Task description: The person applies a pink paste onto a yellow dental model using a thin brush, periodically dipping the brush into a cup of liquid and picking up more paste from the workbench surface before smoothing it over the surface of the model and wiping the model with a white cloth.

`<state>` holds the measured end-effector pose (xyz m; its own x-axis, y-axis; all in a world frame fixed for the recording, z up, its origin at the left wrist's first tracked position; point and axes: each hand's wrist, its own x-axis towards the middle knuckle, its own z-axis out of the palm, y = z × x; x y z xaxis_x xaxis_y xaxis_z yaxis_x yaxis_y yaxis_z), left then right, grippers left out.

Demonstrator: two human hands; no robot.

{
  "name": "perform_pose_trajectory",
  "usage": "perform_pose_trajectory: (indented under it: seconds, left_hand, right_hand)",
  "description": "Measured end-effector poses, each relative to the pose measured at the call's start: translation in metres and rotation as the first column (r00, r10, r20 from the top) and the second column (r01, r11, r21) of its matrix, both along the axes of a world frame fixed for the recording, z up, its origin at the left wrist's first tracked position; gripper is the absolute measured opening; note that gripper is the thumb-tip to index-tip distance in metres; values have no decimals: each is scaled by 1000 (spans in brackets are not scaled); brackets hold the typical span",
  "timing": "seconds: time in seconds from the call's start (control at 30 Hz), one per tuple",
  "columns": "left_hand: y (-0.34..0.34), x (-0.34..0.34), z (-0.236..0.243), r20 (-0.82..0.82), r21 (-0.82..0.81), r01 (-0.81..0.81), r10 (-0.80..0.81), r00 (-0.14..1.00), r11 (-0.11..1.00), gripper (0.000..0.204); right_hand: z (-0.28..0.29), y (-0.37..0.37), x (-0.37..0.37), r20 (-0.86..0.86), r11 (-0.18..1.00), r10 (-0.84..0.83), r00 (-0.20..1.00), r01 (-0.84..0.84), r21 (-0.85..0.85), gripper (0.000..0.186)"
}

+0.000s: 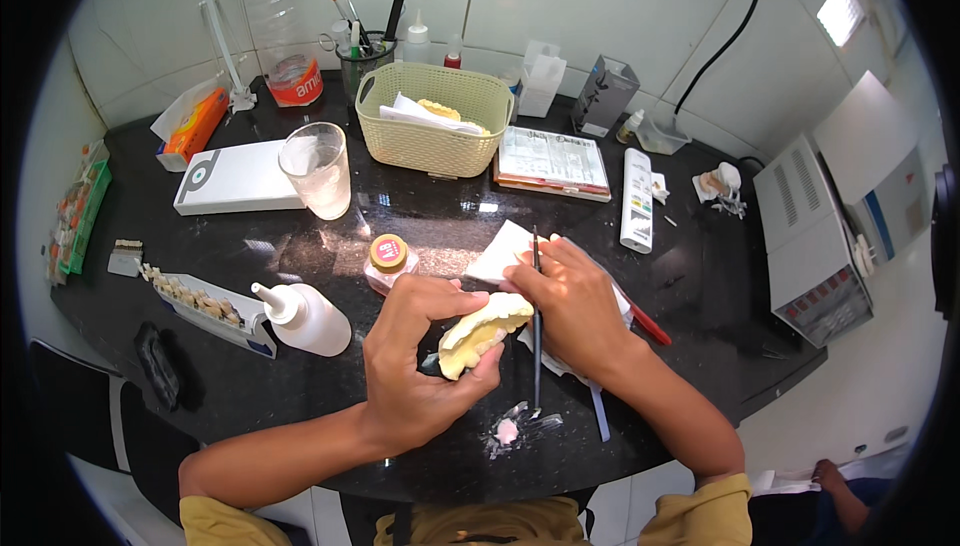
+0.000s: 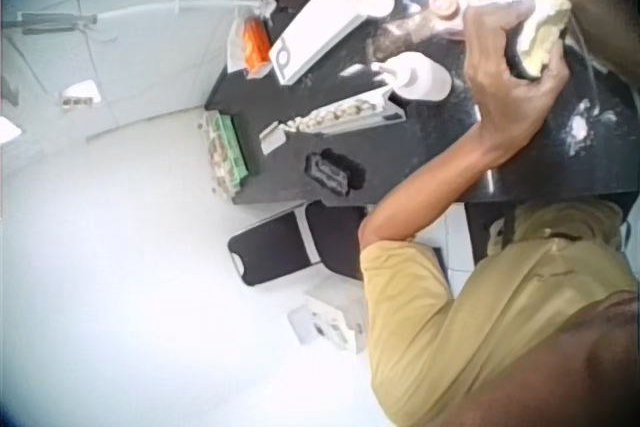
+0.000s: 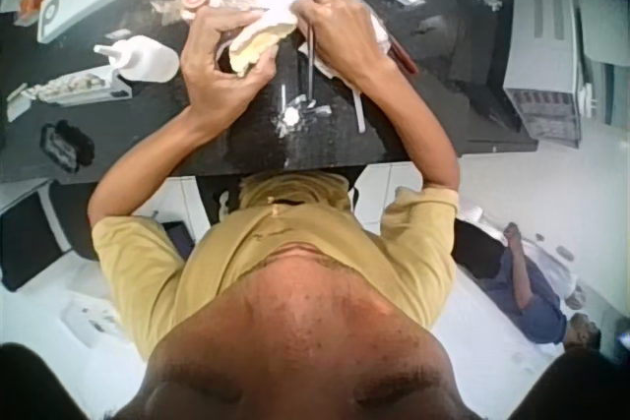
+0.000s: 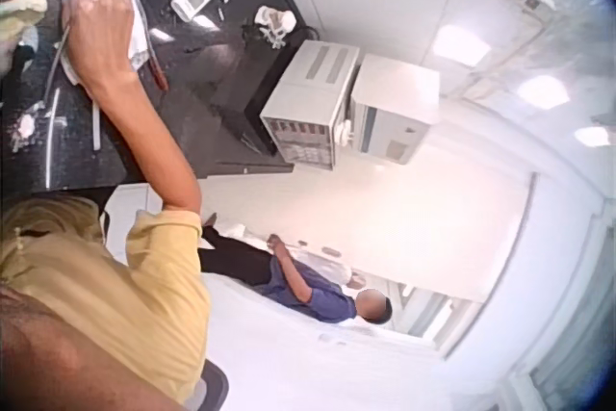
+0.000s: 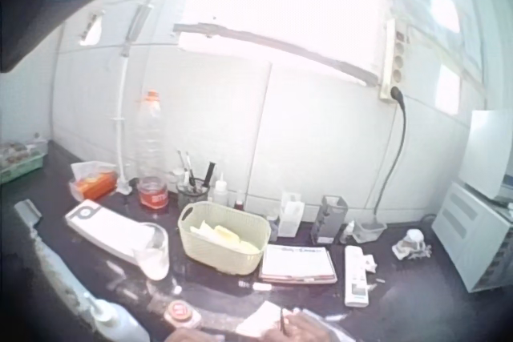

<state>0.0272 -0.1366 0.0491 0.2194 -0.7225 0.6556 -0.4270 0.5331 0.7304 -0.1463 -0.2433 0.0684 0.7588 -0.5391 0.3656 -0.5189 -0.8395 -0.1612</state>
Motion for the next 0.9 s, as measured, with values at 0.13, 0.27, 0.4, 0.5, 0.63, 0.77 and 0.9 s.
perform_pose_trajectory:
  seconds: [0.13, 0.27, 0.4, 0.5, 0.63, 0.77, 0.9]
  left_hand:
    - [1, -1, 3, -10, 9, 4, -4, 1000, 1000, 43]
    - [4, 1, 4, 34, 46, 26, -27, 999, 999, 42]
    - [3, 0, 3, 57, 92, 21, -26, 998, 996, 42]
    - [1, -1, 2, 69, 90, 21, -28, 997, 996, 43]
    - [1, -1, 1, 76, 117, 47, -56, 996, 992, 42]
    - [0, -1, 1, 76, 114, 63, -72, 995, 992, 42]
    - [0, 0, 2, 75, 122, 61, -71, 995, 991, 42]
  right_hand:
    - [12, 0, -10, 280, 987, -155, 947, 135, 91, 9]
    - [25, 11, -32, 495, 829, -473, 729, 177, 531, 14]
    - [28, 23, -30, 551, 742, -459, 697, -41, 669, 18]
    - [30, 36, -30, 525, 886, -393, 755, 158, 436, 18]
    - [24, 31, -31, 467, 979, 53, 883, 46, -198, 20]
    - [23, 40, -23, 309, 972, 169, 936, -108, -207, 34]
    - [17, 43, -21, 263, 971, 185, 947, -134, -198, 41]
